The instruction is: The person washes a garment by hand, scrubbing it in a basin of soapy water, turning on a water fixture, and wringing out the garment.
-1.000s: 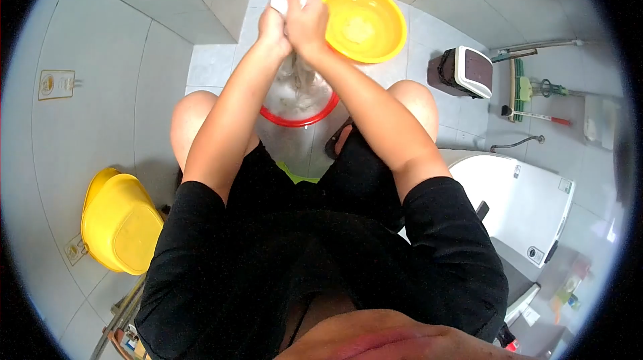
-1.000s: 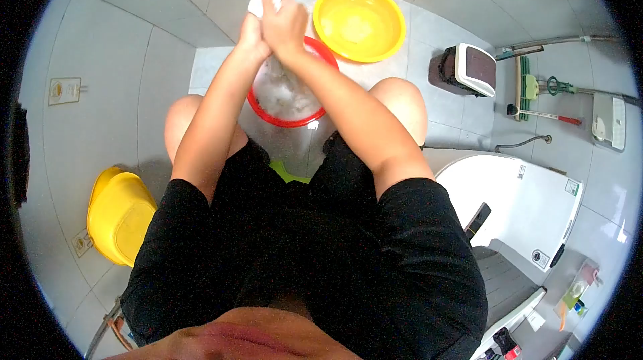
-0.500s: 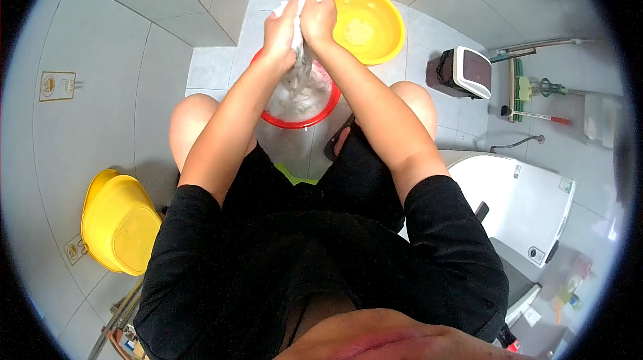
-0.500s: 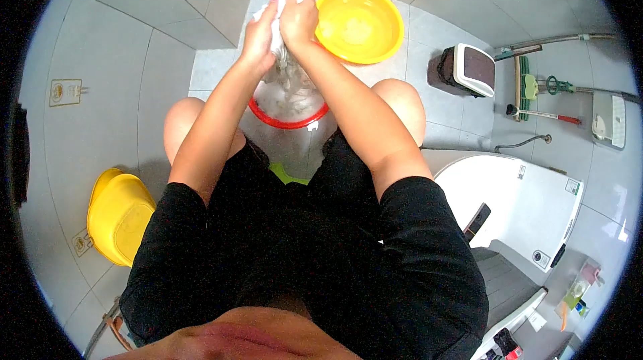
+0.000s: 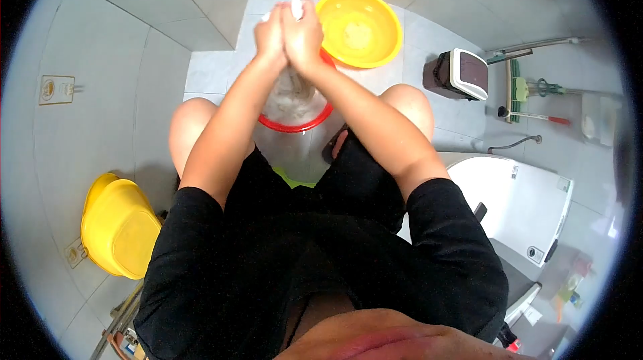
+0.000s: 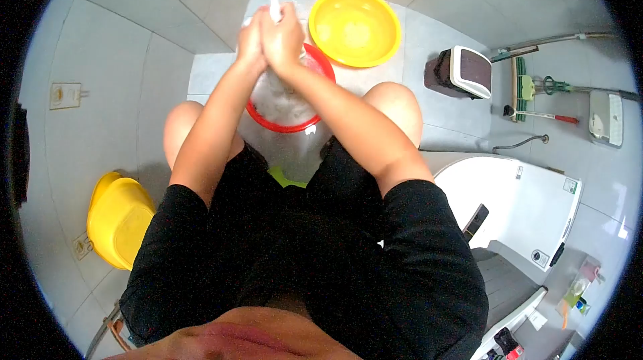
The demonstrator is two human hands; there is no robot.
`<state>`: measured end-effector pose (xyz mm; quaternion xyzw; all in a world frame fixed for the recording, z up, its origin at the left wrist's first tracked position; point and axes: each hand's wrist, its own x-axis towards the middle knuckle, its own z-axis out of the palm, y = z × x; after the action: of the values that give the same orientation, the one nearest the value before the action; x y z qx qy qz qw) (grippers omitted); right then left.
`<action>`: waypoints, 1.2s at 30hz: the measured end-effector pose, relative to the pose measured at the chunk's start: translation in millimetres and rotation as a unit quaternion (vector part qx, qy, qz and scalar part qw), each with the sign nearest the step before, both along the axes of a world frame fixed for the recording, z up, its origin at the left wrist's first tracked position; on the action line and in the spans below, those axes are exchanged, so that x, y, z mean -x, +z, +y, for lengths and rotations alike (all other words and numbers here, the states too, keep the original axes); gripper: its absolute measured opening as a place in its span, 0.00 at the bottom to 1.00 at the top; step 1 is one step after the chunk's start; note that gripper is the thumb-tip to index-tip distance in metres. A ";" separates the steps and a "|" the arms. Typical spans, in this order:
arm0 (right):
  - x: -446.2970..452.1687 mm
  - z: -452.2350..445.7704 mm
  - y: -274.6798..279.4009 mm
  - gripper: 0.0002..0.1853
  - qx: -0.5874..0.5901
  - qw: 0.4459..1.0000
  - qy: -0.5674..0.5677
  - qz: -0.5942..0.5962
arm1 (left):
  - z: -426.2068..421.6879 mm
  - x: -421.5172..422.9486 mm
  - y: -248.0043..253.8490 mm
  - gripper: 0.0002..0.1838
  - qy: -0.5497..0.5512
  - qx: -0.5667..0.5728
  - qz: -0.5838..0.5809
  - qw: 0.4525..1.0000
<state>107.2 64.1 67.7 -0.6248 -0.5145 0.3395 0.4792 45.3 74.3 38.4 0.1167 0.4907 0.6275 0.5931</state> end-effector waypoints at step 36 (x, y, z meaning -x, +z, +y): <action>-7.7 16.1 -2.2 0.16 -0.037 0.996 0.013 0.077 | -21.0 -11.8 18.8 0.20 -0.035 0.003 -0.140 0.989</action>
<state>115.0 80.2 65.5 -0.5724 -0.4960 0.3734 0.5356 57.1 53.3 57.2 0.0426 0.4002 0.6149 0.6781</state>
